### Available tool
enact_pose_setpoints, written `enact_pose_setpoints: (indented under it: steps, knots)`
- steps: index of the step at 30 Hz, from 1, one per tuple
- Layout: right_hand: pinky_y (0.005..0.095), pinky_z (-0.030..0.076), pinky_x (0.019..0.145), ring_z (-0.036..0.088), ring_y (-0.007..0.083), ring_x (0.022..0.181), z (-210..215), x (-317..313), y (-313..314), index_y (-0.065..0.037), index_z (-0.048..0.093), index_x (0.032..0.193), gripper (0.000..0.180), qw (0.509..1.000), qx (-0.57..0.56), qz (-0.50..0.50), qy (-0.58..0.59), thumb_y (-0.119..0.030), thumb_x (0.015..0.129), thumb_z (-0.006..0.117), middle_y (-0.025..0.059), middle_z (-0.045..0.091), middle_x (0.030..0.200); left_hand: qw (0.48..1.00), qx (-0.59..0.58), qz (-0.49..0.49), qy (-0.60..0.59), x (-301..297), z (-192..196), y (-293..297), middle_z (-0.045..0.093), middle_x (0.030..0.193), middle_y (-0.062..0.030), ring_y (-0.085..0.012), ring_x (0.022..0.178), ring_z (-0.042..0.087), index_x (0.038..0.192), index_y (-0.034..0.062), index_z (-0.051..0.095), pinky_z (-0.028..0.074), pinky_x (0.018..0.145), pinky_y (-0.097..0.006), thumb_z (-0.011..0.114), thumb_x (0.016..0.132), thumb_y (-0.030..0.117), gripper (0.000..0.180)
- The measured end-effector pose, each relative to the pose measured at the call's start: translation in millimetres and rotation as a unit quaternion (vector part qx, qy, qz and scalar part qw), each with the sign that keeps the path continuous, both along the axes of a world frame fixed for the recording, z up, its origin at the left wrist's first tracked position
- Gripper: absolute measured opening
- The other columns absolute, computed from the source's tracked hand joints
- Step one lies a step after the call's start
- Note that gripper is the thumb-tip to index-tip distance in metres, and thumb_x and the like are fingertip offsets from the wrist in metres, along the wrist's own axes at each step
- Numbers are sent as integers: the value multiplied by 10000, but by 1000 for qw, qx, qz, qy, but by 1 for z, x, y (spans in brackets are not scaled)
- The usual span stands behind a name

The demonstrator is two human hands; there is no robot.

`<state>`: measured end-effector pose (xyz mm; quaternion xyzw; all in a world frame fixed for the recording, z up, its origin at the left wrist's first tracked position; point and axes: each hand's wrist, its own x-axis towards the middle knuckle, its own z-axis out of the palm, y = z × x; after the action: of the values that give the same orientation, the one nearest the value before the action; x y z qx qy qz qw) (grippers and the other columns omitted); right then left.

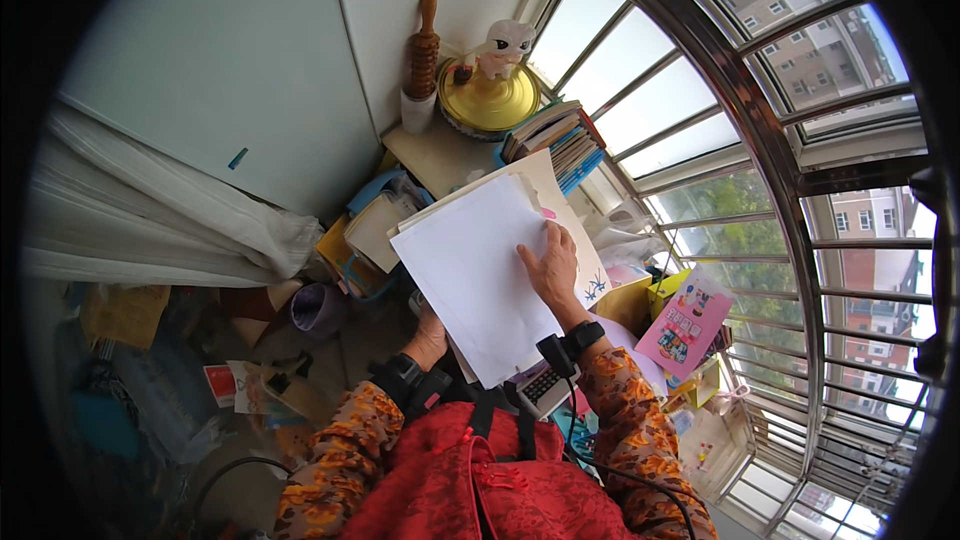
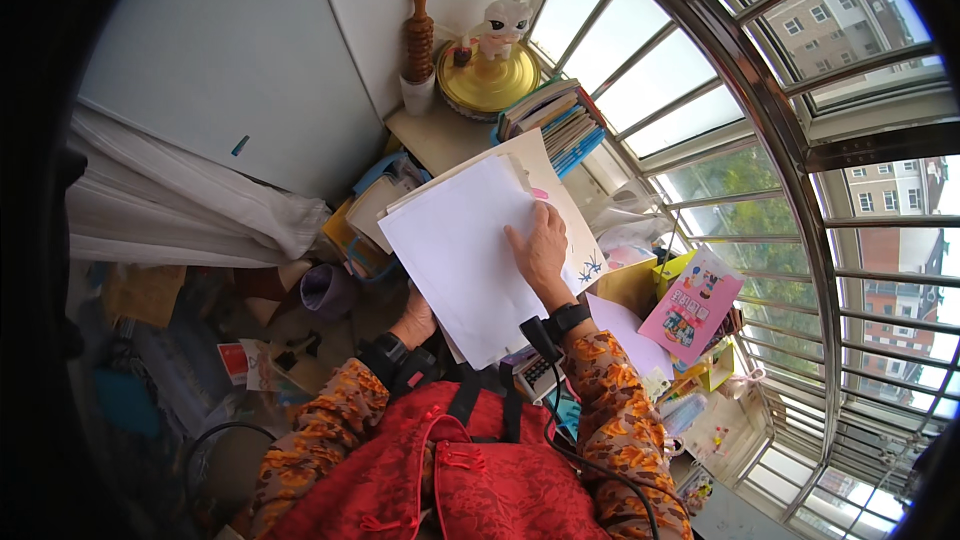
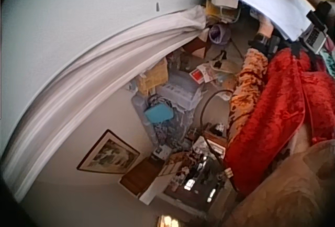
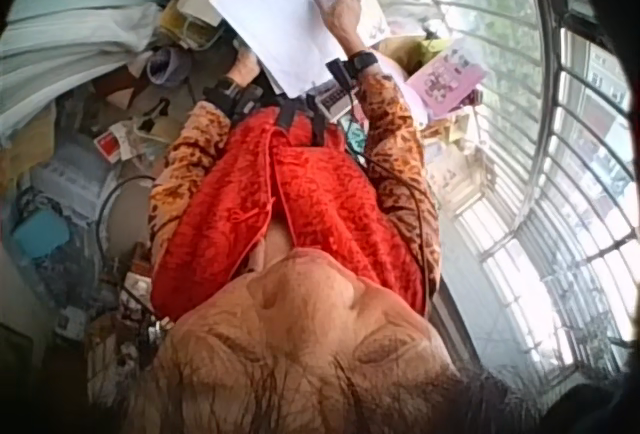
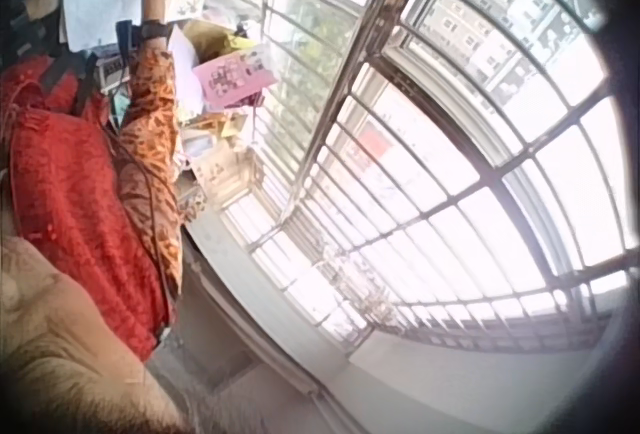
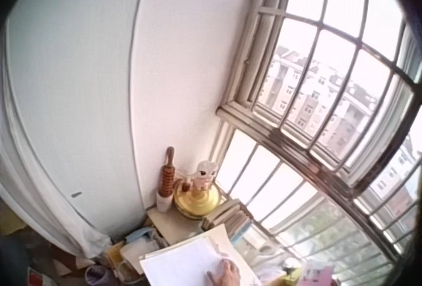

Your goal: The person sorts through a stack of children's drawings and small books on a cluttered table near a window. They pick up items, flip through pages, and place them back into a blue tray or onto the table.

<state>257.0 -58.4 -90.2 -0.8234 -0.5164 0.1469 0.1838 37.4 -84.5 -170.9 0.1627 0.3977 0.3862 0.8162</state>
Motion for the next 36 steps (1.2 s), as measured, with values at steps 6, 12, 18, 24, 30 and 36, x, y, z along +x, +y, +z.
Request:
enact_pose_setpoints:
  steps: [6, 12, 18, 24, 30, 36]
  knots:
    - [445, 386, 1021, 442, 378, 1234, -10, -6, -3, -29, 486, 1275, 610, 1000, -1, -6, -30, -299, 786, 731, 201, 493, 1316, 1000, -17, 18, -12, 1, 2, -1, 611, 1181, -53, -155, 1095, 574, 1303, 65, 512, 487, 908, -327, 572, 897, 500, 598]
    - [453, 391, 988, 446, 369, 1180, -13, -4, -2, -43, 504, 1210, 589, 999, -9, -7, -53, -307, 751, 761, 177, 513, 1230, 996, -77, 15, -51, -4, -2, 1, 604, 1201, -67, -187, 1119, 562, 1293, 67, 521, 470, 941, -345, 500, 922, 519, 585]
    - [422, 398, 998, 451, 357, 1180, -13, -3, 1, -3, 527, 1165, 593, 999, -5, -31, -17, -321, 736, 785, 193, 504, 1220, 989, -86, 9, -118, -9, 3, 4, 575, 1276, -71, -210, 1177, 534, 1335, 86, 493, 438, 998, -369, 496, 928, 526, 599]
    - [419, 406, 970, 462, 349, 1143, -14, -7, 4, 8, 522, 1132, 608, 999, -3, -42, -22, -351, 721, 790, 191, 505, 1176, 983, -78, 43, -158, -11, 0, 3, 479, 1394, -71, -250, 1254, 467, 1424, 101, 384, 410, 1029, -408, 496, 868, 687, 815]
    - [419, 408, 960, 462, 353, 1134, -18, -3, 8, 7, 519, 1114, 599, 998, -27, -55, -9, -344, 712, 792, 199, 513, 1149, 981, -16, -25, -191, -23, -2, -3, 488, 1364, -73, -236, 1255, 455, 1427, 93, 373, 399, 1035, -410, 655, 854, 524, 770]
    - [421, 412, 946, 473, 360, 1103, -11, 2, 8, -1, 540, 1075, 560, 999, -17, -47, -16, -317, 694, 800, 196, 516, 1146, 999, -6, 22, -41, -6, -7, -1, 585, 1225, -39, -204, 1138, 542, 1302, 67, 515, 425, 999, -371, 641, 833, 13, 489]
